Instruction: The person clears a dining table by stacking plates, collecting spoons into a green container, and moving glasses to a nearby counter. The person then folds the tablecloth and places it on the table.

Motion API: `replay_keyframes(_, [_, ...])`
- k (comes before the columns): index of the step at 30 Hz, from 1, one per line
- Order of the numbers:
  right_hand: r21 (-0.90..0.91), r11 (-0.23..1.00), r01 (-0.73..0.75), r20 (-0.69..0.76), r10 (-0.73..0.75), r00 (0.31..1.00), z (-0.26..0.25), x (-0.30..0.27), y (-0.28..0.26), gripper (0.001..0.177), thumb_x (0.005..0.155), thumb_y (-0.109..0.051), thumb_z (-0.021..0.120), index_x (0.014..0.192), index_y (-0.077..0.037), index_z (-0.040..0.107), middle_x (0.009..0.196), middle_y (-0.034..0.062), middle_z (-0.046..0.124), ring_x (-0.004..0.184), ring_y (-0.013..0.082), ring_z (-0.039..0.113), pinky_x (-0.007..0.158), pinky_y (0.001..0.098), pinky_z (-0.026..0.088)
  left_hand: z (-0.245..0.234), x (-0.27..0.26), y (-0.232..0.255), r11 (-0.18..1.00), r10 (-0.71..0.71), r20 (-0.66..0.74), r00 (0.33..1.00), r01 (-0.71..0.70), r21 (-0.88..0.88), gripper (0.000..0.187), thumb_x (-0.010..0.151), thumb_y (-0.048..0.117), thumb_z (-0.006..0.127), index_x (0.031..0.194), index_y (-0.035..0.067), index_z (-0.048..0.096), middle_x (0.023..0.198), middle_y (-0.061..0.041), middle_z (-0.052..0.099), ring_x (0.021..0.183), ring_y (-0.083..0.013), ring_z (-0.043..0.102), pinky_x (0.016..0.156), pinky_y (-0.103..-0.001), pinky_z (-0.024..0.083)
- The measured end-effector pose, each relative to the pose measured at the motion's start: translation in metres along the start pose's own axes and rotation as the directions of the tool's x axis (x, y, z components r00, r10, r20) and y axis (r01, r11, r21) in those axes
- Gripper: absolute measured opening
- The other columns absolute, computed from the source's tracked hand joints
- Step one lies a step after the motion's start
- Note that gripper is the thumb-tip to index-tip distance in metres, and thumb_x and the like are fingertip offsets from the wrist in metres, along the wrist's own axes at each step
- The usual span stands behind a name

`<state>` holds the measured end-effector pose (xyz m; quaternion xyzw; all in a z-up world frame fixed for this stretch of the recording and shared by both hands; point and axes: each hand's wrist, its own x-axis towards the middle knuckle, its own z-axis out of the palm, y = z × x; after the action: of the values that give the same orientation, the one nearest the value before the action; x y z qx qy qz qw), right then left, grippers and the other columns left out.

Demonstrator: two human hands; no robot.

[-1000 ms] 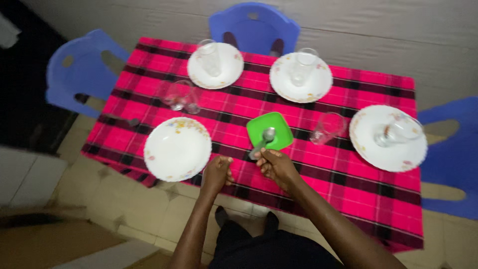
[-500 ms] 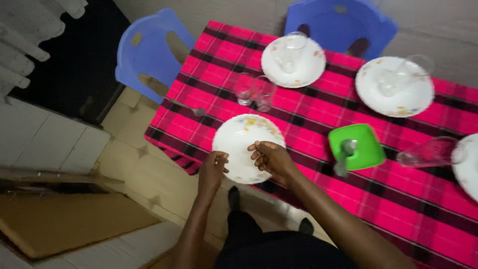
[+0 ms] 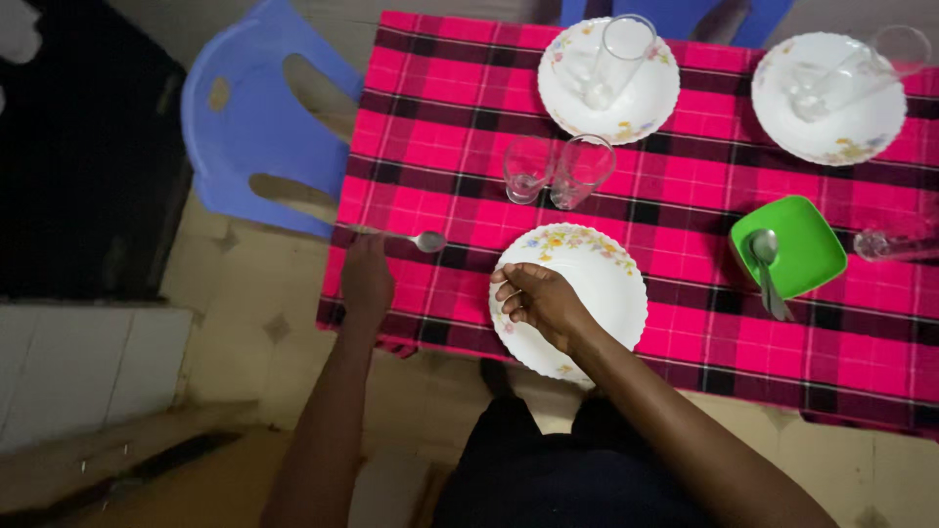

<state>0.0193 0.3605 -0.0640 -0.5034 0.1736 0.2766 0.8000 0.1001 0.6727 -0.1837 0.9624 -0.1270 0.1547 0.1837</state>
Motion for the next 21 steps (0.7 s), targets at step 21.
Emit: replay_keyframes(21, [-0.093,0.995,-0.027,-0.222,0.006,0.975,0.02,0.035,0.008,0.029,0.106,-0.026,0.051,0.103,-0.005,0.07,0.078,0.0027,0.064,0.066,0.0126,0.058,0.06,0.0277,0.046,0.042,0.071,-0.064,0.934,0.121,0.436,0.892,-0.252,0.255,0.026,0.077,0.01,0.062,0.103,0.005,0.069,0.106,-0.015,0.067,0.102,-0.0326,0.064,0.079,-0.047,0.056])
